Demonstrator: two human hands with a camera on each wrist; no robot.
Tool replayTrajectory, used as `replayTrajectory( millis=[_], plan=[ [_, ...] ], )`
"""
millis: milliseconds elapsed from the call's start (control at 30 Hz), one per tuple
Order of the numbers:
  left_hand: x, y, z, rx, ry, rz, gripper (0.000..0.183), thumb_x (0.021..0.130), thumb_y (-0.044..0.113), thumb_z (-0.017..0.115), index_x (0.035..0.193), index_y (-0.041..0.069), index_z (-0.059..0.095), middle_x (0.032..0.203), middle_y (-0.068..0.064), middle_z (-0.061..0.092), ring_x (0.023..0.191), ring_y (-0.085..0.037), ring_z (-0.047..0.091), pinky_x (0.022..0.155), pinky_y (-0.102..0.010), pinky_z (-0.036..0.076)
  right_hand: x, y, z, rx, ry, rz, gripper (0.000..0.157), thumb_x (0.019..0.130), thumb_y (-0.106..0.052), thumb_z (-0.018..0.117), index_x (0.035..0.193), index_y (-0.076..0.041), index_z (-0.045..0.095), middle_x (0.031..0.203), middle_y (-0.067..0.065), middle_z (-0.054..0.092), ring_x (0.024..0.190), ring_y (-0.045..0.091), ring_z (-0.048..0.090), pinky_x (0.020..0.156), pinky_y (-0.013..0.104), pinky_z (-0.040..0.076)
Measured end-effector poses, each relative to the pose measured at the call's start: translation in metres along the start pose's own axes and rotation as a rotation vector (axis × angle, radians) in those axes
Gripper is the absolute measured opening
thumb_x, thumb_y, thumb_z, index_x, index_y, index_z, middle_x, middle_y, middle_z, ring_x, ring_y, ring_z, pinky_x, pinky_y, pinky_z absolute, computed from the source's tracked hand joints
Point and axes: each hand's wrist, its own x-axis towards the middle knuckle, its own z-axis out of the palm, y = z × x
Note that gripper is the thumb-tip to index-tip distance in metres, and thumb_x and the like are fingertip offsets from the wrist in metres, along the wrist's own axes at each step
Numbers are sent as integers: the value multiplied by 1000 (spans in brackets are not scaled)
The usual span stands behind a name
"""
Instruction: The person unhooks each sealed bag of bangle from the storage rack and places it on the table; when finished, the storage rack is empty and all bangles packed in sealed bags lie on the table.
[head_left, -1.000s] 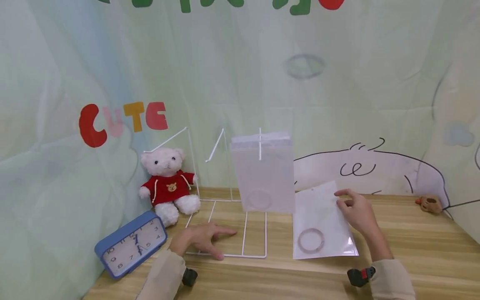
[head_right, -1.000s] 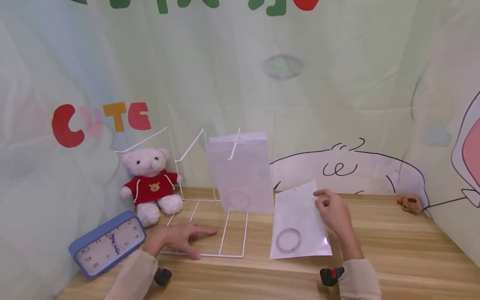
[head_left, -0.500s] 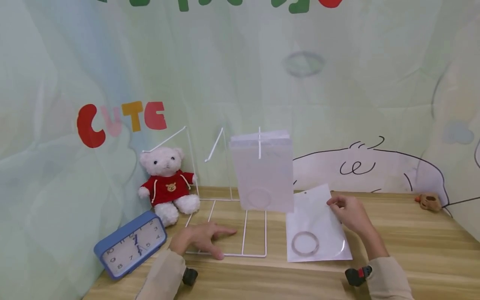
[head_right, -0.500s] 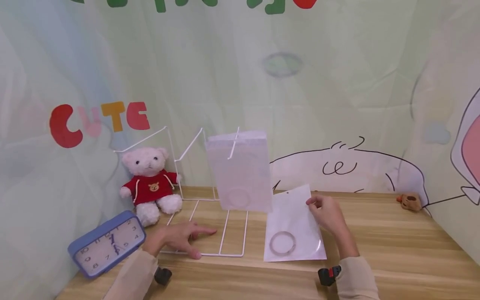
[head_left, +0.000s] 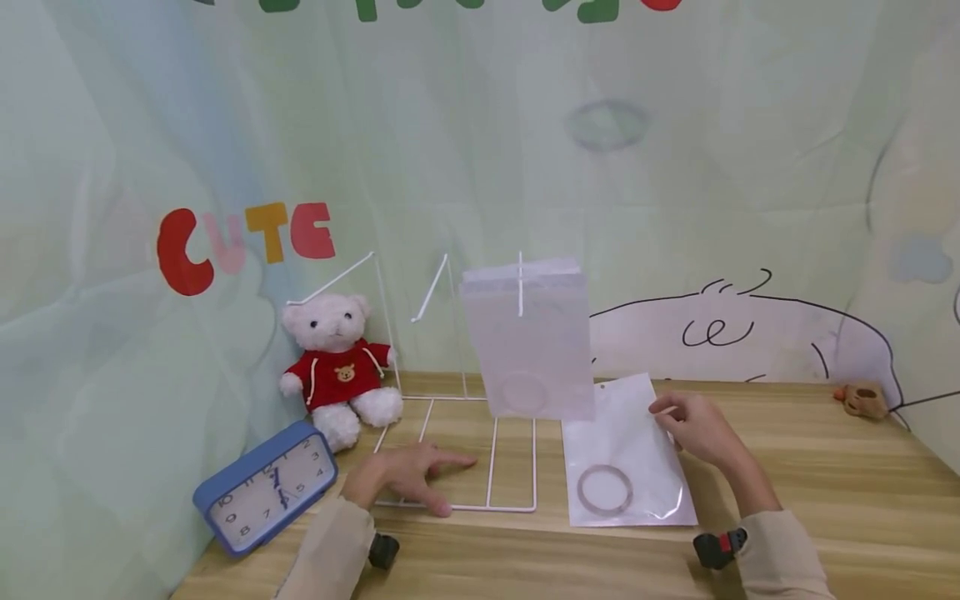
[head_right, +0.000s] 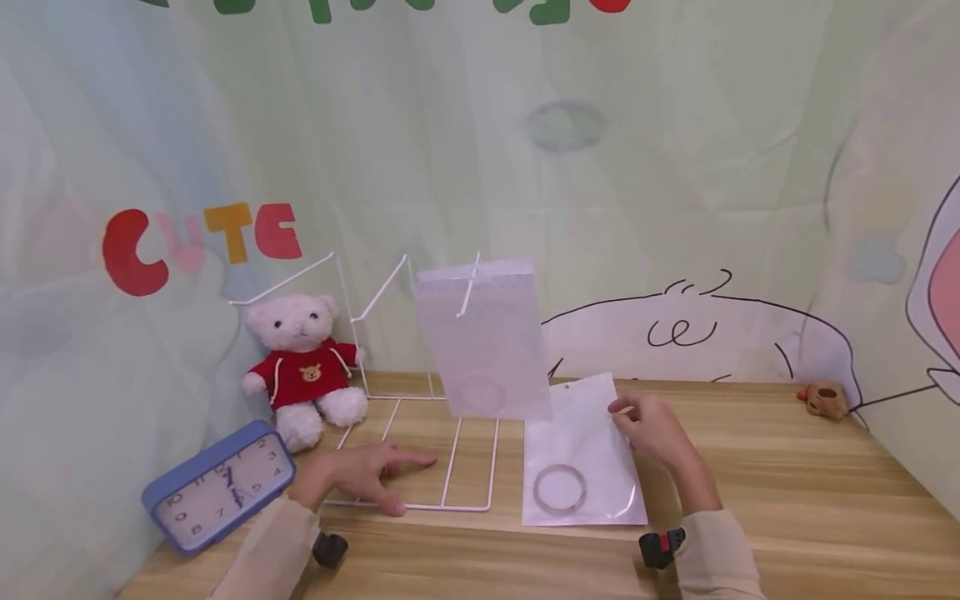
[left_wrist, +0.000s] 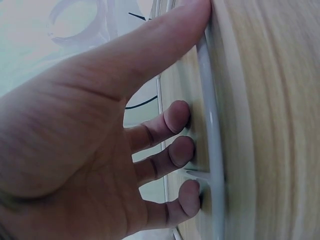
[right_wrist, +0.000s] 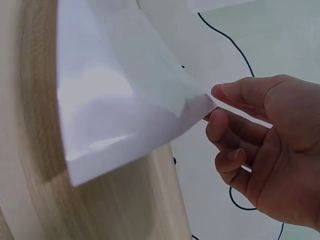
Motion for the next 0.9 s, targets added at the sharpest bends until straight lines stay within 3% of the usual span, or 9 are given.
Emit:
replayTrajectory(
  millis=[133, 367, 533, 733, 900],
  plan=[
    [0, 0, 1, 0, 1, -5, 77, 80, 34, 84, 148, 20, 51, 100, 0, 48, 90, -13, 44, 79, -33, 40, -2, 0, -2, 1, -13, 17, 22, 98, -6, 57, 115, 6, 64, 98, 18, 68, 62, 22, 57, 54, 30, 45],
    [0, -1, 0, 12, 1, 37, 77, 81, 33, 83, 148, 17, 51, 89, -2, 47, 81, -11, 41, 71, -28, 36, -4, -3, -5, -5, -6, -9, 24, 101, -6, 55, 120, 5, 63, 110, 25, 67, 61, 21, 57, 55, 31, 43],
    [0, 1, 2, 10, -11, 0, 77, 81, 35, 83, 149, 20, 50, 98, -1, 48, 89, -14, 44, 77, -32, 39, -3, -12, -6, 32, 24, -75, 22, 100, -3, 55, 118, 3, 65, 108, 20, 71, 59, 21, 58, 53, 30, 45],
    [-1, 2, 0, 24, -4, 32, 77, 81, 33, 83, 149, 18, 50, 99, -3, 50, 90, -15, 45, 79, -33, 40, -3, -36, -7, 45, 114, -198, 18, 102, -6, 56, 114, -3, 68, 103, 11, 72, 60, 27, 58, 48, 28, 41],
    [-1, 1, -1, 28, -3, 45, 77, 81, 35, 83, 149, 17, 49, 100, -1, 51, 90, -14, 46, 80, -33, 41, -2, -56, -3, 63, 148, -286, 17, 101, -9, 58, 114, -7, 69, 103, 9, 71, 62, 22, 59, 48, 27, 42]
  ],
)
